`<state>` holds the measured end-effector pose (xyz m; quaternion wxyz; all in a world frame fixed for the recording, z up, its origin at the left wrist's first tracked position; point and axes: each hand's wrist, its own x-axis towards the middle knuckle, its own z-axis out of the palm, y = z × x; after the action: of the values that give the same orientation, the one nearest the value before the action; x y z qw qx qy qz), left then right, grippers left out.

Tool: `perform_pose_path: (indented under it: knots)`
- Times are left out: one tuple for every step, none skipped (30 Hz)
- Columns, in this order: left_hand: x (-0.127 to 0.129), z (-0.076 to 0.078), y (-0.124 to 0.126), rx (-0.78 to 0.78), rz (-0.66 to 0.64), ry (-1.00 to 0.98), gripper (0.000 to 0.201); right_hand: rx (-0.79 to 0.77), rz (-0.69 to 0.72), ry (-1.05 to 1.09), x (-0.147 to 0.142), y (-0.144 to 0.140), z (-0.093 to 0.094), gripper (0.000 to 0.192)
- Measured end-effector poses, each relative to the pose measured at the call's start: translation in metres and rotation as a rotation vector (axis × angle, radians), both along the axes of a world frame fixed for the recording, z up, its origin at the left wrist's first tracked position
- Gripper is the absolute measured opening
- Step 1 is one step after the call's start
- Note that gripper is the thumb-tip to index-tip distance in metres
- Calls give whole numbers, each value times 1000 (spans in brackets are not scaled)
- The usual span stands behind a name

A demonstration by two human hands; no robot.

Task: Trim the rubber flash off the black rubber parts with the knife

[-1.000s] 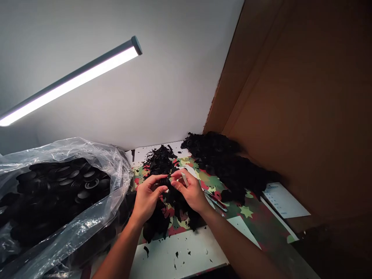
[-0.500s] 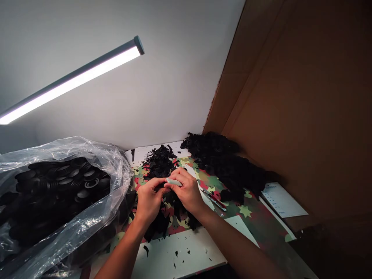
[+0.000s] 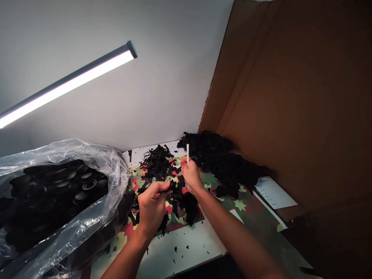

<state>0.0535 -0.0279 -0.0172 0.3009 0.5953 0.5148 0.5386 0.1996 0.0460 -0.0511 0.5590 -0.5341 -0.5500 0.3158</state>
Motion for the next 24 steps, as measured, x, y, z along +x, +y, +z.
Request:
perform_pose_path:
  knots:
    - [-1, 0, -1, -23, -8, -30, 10, -10, 25, -2, 6, 3, -1, 24]
    - [-3, 1, 0, -61, -9, -60, 8, -17, 52, -8, 12, 4, -2, 24]
    - [-5, 1, 1, -100, -5, -88, 9, -15, 75, -14, 15, 3, -1, 23]
    - [-7, 2, 3, -132, -1, -110, 11, 0, 92, -21, 17, -1, 1, 20]
    - [-9, 3, 6, -152, 5, -128, 13, 31, 106, -28, 17, -6, 3, 17]
    - [-10, 3, 8, -160, 11, -141, 15, 72, 123, -35, 17, -12, 7, 14]
    - [-12, 3, 10, -161, 15, -150, 16, 120, 147, -40, 15, -18, 11, 13]
    - [-13, 4, 11, -161, 14, -156, 16, 164, 184, -46, 14, -24, 16, 14]
    - [-13, 3, 12, -160, 11, -162, 15, 196, 233, -54, 12, -29, 21, 15]
    - [-14, 3, 12, -158, 9, -167, 14, 214, 285, -66, 10, -33, 25, 15]
    - [-13, 2, 11, -155, 6, -168, 13, 226, 328, -83, 8, -36, 29, 14]
    - [-13, 1, 11, -152, 4, -165, 12, 235, 355, -103, 6, -38, 32, 13]
    - [-13, 0, 10, -149, 1, -161, 11, 243, 367, -125, 3, -40, 34, 13]
    - [-12, -1, 10, -148, -1, -158, 11, 254, 366, -143, 1, -42, 35, 14]
    - [-11, -2, 10, -151, -3, -163, 11, 268, 353, -155, -3, -43, 35, 17]
    - [-11, -2, 10, -161, -14, -183, 12, 285, 331, -158, -6, -43, 35, 20]
    - [-10, -3, 11, -176, -29, -228, 15, 302, 305, -152, -9, -44, 33, 21]
    - [-10, -4, 12, -196, -40, -302, 18, 314, 273, -133, -12, -44, 31, 22]
    - [-11, -4, 14, -218, -43, -401, 23, 313, 232, -96, -14, -43, 28, 22]
    - [-12, -3, 16, -237, -34, -512, 28, 292, 193, -44, -16, -42, 25, 22]
    - [-13, -2, 17, -252, -18, -613, 32, 252, 166, 10, -15, -39, 21, 23]
    - [-15, -1, 19, -262, 2, -688, 36, 199, 152, 54, -14, -36, 17, 26]
    - [-17, 0, 19, -267, 16, -731, 39, 143, 151, 74, -12, -32, 13, 29]
    - [-19, 2, 19, -271, 12, -743, 41, 97, 161, 65, -9, -28, 10, 32]
